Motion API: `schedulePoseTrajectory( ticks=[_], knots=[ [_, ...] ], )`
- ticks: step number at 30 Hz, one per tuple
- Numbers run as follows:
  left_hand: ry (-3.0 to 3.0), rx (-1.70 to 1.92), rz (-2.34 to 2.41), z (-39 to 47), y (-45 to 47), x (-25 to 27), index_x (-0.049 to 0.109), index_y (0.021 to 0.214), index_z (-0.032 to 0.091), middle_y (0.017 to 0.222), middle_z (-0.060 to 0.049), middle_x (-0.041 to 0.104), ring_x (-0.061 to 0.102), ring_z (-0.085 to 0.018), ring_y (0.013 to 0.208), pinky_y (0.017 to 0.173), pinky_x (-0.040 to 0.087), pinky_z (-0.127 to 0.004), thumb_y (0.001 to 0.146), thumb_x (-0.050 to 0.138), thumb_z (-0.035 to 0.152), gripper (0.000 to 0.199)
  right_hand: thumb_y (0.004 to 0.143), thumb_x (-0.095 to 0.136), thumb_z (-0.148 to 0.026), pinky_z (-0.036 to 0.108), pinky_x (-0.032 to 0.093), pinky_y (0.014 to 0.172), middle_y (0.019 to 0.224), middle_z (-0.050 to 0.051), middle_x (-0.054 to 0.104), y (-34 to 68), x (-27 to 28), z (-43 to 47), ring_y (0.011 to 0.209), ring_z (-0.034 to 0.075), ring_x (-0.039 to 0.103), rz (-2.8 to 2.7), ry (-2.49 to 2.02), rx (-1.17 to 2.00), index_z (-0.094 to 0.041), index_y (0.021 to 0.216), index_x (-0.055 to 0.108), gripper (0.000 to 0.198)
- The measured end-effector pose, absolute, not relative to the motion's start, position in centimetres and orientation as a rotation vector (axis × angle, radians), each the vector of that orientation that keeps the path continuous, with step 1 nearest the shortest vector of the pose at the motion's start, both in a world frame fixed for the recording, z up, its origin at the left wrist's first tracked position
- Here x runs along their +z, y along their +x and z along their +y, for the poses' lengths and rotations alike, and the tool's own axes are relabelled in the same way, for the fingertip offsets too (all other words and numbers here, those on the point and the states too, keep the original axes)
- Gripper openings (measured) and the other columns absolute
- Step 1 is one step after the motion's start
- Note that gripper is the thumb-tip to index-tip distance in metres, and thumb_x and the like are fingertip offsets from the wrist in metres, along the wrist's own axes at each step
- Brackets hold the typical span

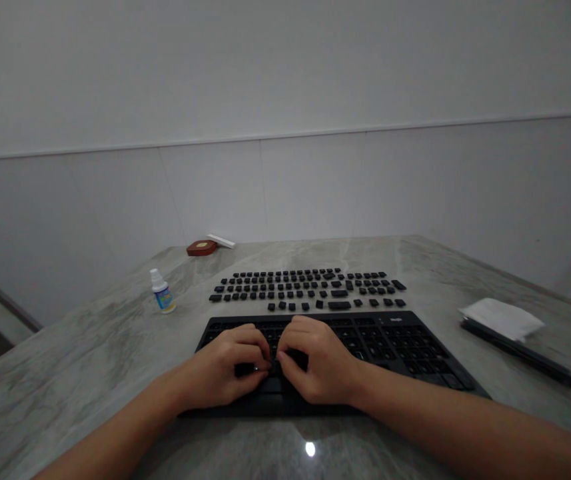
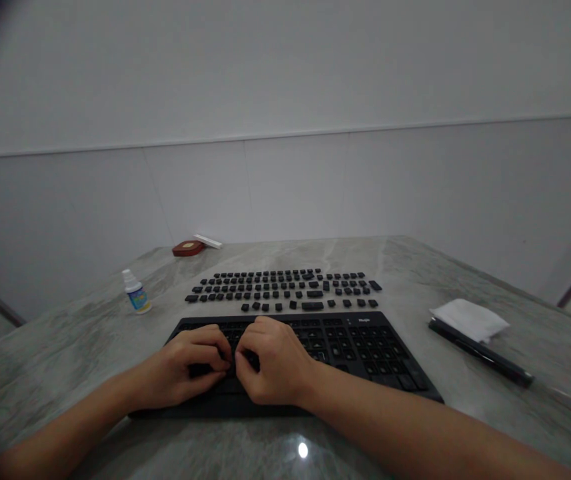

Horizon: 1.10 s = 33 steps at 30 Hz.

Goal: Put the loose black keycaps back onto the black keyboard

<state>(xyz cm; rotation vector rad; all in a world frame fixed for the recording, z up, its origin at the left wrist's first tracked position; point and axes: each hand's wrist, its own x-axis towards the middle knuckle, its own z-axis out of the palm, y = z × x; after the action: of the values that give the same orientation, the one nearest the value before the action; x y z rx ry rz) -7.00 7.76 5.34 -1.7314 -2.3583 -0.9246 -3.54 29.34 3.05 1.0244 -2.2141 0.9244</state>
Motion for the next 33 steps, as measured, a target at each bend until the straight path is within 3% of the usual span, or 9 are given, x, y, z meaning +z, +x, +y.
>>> schedulePoseTrajectory(
  ticks=[17, 25, 33],
  knots=[
    [-1.771, -0.886, -2.352, 7.7, -6.3, 6.0, 0.068, 0.087, 0.017, 0.096, -0.007, 0.063, 0.061, -0.018, 0.087, 0.078, 0.051, -0.030, 0.084, 0.056, 0.007, 0.016, 0.071, 0.051, -0.009, 0.026, 0.053, 0.061, 0.079, 0.007, 0.070, -3.5, 2.9, 29.3, 0.069, 0.018, 0.064, -2.086, 1.309, 0.927, -0.014, 0.079, 0.069, 0.020],
    [-1.713, -0.993, -2.175, 7.6, -6.3, 6.4, 0.063, 0.077, 0.016, 0.081, -0.006, 0.065, 0.058, -0.018, 0.076, 0.070, 0.049, -0.032, 0.085, 0.053, 0.006, 0.016, 0.071, 0.050, -0.010, 0.028, 0.055, 0.066, 0.084, 0.008, 0.071, -3.6, 3.0, 29.3, 0.072, 0.018, 0.065, -2.124, 1.312, 0.908, -0.015, 0.080, 0.069, 0.021],
    [-1.792, -0.983, -2.287, 7.9, -6.2, 6.2, 0.070, 0.082, 0.017, 0.085, -0.007, 0.069, 0.061, -0.019, 0.080, 0.073, 0.051, -0.032, 0.084, 0.053, 0.007, 0.019, 0.070, 0.050, -0.010, 0.026, 0.052, 0.061, 0.079, 0.007, 0.070, -3.6, 3.1, 29.3, 0.067, 0.017, 0.063, -2.108, 1.316, 0.916, -0.015, 0.078, 0.069, 0.021]
  ],
)
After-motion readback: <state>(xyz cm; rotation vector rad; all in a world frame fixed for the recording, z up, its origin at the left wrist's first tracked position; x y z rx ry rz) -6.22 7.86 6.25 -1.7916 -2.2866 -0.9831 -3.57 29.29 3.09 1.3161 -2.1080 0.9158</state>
